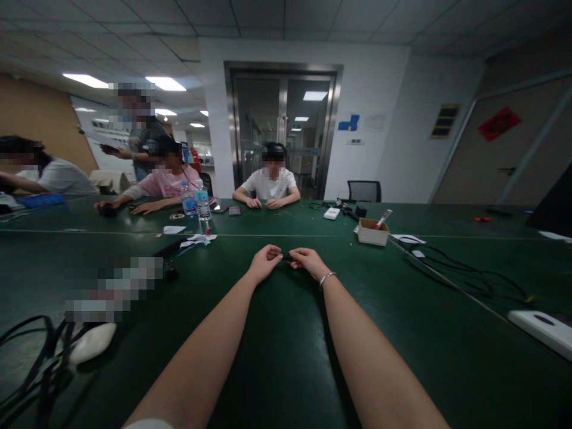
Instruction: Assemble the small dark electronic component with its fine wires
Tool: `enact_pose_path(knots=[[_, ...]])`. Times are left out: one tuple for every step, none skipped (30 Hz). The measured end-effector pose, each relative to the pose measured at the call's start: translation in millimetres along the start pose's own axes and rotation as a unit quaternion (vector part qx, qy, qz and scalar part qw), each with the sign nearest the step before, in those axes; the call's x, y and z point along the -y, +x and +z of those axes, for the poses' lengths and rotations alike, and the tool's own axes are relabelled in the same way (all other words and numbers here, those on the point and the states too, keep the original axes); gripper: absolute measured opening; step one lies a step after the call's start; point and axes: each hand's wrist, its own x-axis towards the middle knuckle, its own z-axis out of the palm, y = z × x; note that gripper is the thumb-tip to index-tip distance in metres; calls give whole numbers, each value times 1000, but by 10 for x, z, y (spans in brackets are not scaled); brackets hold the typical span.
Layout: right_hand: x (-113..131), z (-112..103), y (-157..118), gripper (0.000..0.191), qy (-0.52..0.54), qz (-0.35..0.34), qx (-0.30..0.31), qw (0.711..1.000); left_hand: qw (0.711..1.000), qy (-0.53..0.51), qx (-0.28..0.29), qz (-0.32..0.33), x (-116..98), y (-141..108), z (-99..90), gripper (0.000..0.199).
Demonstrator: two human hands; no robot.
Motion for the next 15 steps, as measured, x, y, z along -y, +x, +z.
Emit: enact_pose_path(knots=[[-3, -1, 2, 6, -1, 0, 2, 1000, 1000, -3, 1, -2, -4, -1, -1, 26], [-6, -3, 4, 6, -3, 0, 5, 1000, 1000, -6, 5, -13, -8, -3, 0, 27], [-10, -5, 5, 6, -4, -1, 8, 1000, 999, -9, 11, -30, -11, -4, 1, 27], [-13, -7, 6, 6, -6, -2, 10, 1000, 999, -9, 16, -47, -14, -5, 3, 28], [-15, -8, 7, 6, -9, -3, 13, 1000, 998, -5, 20, -60, -15, -6, 4, 28], [-17, -10, 7, 7, -11, -4, 16, 1000, 998, 0, 22, -66, -14, -7, 4, 27], [-18, -10, 8, 7, -13, -5, 18, 1000, 998, 4, 22, -65, -12, -7, 3, 26], [-17, -10, 8, 7, -14, -6, 20, 1000, 998, 8, 21, -57, -8, -7, -1, 25], [-16, -10, 9, 7, -15, -7, 20, 1000, 999, 11, 19, -46, -4, -6, -6, 25], [-14, -10, 9, 7, -17, -6, 18, 1000, 999, 13, 16, -31, 0, -4, -14, 25], [-12, -9, 10, 7, -17, -5, 16, 1000, 1000, 11, 15, -18, 4, -2, -22, 27], [-10, -9, 11, 7, -17, -3, 14, 1000, 1000, 6, 15, -5, 6, 0, -31, 28], [-9, -9, 13, 7, -17, -1, 13, 1000, 1000, -1, 18, 4, 6, 2, -38, 29], [-10, -10, 16, 7, -16, 0, 13, 1000, 1000, -10, 21, 10, 4, 4, -44, 29], [-12, -11, 21, 8, -16, 0, 14, 1000, 999, -19, 26, 14, -1, 5, -48, 29]])
